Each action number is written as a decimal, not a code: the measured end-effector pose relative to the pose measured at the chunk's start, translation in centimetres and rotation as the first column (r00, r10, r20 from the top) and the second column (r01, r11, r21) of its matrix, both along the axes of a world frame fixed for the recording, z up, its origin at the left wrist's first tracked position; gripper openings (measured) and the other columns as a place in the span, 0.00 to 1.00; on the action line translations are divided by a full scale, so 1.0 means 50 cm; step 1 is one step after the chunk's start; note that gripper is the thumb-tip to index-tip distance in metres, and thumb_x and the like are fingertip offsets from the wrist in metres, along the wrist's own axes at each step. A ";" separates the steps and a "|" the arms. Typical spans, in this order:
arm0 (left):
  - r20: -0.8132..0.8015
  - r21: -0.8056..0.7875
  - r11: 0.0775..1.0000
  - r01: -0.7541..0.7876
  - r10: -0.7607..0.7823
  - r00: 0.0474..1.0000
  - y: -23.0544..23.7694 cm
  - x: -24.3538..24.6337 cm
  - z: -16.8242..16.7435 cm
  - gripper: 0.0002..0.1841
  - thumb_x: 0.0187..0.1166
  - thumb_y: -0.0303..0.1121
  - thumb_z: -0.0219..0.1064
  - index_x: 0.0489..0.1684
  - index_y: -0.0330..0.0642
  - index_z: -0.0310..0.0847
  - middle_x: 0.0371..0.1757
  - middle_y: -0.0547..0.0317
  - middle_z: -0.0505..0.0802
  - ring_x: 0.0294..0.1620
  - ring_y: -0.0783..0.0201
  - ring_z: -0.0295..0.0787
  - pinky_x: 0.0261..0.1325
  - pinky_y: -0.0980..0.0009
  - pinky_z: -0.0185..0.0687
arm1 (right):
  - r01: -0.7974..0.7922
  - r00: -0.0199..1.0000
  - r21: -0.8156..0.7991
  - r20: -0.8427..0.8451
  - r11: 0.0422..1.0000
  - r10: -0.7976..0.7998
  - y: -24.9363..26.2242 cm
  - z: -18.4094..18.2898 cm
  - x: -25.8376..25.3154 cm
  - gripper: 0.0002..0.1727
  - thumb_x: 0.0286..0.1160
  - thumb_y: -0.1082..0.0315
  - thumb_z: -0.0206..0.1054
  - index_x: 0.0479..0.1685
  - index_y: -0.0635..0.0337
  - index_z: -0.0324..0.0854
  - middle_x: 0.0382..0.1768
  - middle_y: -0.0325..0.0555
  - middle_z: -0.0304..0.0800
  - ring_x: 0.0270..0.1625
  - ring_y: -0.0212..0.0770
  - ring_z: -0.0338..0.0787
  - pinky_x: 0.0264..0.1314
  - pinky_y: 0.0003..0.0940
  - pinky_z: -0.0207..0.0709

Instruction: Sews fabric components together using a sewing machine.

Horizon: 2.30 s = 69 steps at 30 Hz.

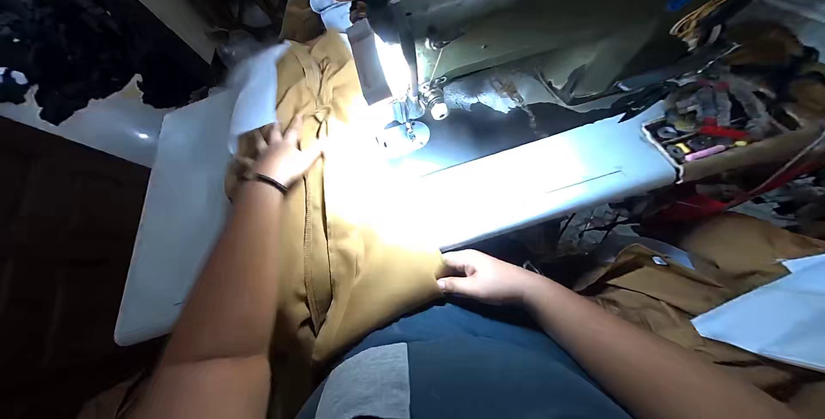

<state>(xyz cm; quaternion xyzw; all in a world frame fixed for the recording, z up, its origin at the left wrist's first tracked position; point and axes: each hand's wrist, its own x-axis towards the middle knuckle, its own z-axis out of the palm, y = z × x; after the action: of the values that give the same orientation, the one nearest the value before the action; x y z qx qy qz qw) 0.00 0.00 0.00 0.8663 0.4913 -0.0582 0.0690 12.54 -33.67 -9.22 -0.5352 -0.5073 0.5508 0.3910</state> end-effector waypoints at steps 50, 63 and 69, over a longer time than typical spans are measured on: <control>0.163 0.228 0.779 0.584 -0.622 0.766 -0.144 0.030 -0.022 0.30 0.81 0.57 0.58 0.63 0.39 0.84 0.62 0.39 0.89 0.69 0.39 0.83 0.68 0.35 0.73 | 0.169 0.269 0.275 0.911 0.947 -0.312 0.103 0.015 0.001 0.30 0.92 0.46 0.40 0.90 0.32 0.65 0.91 0.41 0.63 0.93 0.56 0.59 0.84 0.68 0.55; 0.400 0.116 0.891 0.439 -0.447 0.800 -0.313 -0.228 -0.067 0.07 0.70 0.29 0.68 0.39 0.35 0.87 0.46 0.43 0.90 0.50 0.43 0.88 0.51 0.48 0.84 | -0.242 0.511 0.357 0.837 0.903 -0.194 0.139 0.091 -0.029 0.36 0.73 0.34 0.65 0.72 0.52 0.83 0.78 0.58 0.78 0.83 0.64 0.72 0.80 0.68 0.64; 0.234 0.179 0.953 0.243 -0.282 0.931 -0.345 -0.191 -0.034 0.11 0.59 0.19 0.77 0.36 0.35 0.82 0.40 0.42 0.88 0.44 0.39 0.89 0.43 0.40 0.80 | -0.197 0.334 0.553 0.814 0.809 -0.475 0.181 0.085 -0.048 0.09 0.70 0.72 0.68 0.46 0.62 0.87 0.52 0.62 0.90 0.62 0.64 0.88 0.71 0.65 0.71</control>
<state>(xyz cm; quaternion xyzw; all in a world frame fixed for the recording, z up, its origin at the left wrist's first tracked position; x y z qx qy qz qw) -9.56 -17.24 -1.69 0.9272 0.3606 0.0821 0.0593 10.16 -24.62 -4.99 -0.6522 -0.7229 -0.0706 0.2168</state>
